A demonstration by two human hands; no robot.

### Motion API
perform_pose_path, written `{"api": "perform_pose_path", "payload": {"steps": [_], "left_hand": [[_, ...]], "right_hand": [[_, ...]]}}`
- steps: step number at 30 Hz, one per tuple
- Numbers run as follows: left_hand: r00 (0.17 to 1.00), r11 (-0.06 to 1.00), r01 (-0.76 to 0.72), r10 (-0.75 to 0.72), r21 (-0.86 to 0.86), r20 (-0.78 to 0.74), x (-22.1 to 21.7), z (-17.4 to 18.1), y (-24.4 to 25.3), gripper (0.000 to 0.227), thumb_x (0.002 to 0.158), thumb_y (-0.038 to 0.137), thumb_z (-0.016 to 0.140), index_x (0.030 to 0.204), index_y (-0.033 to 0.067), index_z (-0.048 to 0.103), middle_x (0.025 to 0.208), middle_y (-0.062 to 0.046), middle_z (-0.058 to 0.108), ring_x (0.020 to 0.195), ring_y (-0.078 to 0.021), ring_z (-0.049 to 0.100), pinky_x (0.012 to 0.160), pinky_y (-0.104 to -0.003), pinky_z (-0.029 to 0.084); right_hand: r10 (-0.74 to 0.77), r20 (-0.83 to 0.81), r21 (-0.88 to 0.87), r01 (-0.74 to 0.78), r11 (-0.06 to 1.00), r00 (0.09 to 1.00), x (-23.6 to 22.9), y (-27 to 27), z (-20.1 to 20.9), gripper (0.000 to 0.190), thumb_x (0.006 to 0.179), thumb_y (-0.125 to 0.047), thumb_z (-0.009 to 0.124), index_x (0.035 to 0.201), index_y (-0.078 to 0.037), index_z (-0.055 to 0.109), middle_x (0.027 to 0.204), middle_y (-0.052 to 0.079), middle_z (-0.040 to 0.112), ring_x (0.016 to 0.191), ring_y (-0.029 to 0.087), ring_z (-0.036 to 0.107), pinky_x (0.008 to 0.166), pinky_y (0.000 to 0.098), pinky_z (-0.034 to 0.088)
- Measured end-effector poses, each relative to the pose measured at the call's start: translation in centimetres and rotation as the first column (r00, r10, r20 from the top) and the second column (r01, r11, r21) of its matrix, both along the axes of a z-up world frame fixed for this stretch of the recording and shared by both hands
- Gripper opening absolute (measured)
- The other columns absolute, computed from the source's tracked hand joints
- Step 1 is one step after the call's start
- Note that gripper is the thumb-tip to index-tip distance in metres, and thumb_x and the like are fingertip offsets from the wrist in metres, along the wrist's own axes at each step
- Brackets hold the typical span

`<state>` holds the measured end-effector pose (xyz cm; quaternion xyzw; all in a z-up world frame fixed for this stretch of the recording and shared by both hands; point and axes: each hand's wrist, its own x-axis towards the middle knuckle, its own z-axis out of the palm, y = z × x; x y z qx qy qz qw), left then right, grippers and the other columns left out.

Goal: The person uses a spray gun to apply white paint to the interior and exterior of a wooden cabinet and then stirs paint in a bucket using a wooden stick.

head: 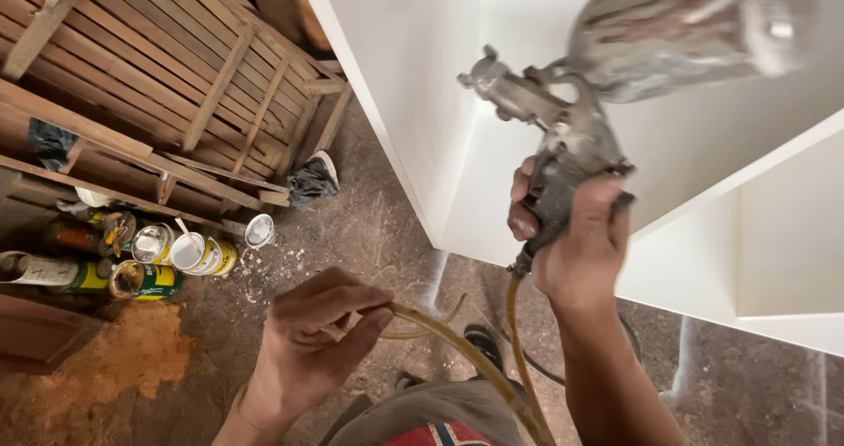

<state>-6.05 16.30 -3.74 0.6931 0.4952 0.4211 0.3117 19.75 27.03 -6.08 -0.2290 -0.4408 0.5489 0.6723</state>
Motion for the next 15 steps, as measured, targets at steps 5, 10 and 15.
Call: {"api": "perform_pose_path", "payload": {"steps": [5,10,15], "left_hand": [[0.996,0.998,0.033,-0.027,0.061,-0.091,0.3,-1.7,0.1,0.009,0.088,0.004,0.076,0.097,0.0037,0.078,0.083,-0.007,0.075,0.059,-0.0076,0.067,0.04,-0.018,0.05],[0.983,0.999,0.01,-0.016,-0.036,-0.184,0.9,-3.7,-0.7,0.014,0.083,0.007,0.077,0.095,0.0021,0.079,0.08,-0.008,0.073,0.06,-0.012,0.069,0.044,-0.024,0.055],[0.967,0.999,-0.017,0.009,-0.031,-0.255,1.9,-5.1,-0.9,0.01,0.08,0.01,0.08,0.089,0.0055,0.078,0.077,-0.006,0.072,0.06,-0.0139,0.069,0.048,-0.028,0.056]], "right_hand": [[0.069,0.318,-0.422,0.076,0.903,0.946,-2.1,-1.0,-7.3,0.067,0.096,-0.071,0.043,0.091,-0.007,0.062,0.064,0.0,0.057,0.045,0.008,0.047,0.035,0.0248,0.034],[0.122,0.302,-0.645,0.108,0.756,0.945,-2.7,-2.6,-17.6,0.068,0.099,-0.069,0.048,0.08,-0.004,0.057,0.055,0.001,0.05,0.042,0.008,0.042,0.036,0.0254,0.032],[0.124,0.453,-0.691,0.26,0.674,0.883,-3.4,-2.9,-27.9,0.057,0.098,-0.063,0.044,0.079,-0.011,0.055,0.058,0.0,0.053,0.041,0.01,0.042,0.036,0.0285,0.034]]}}
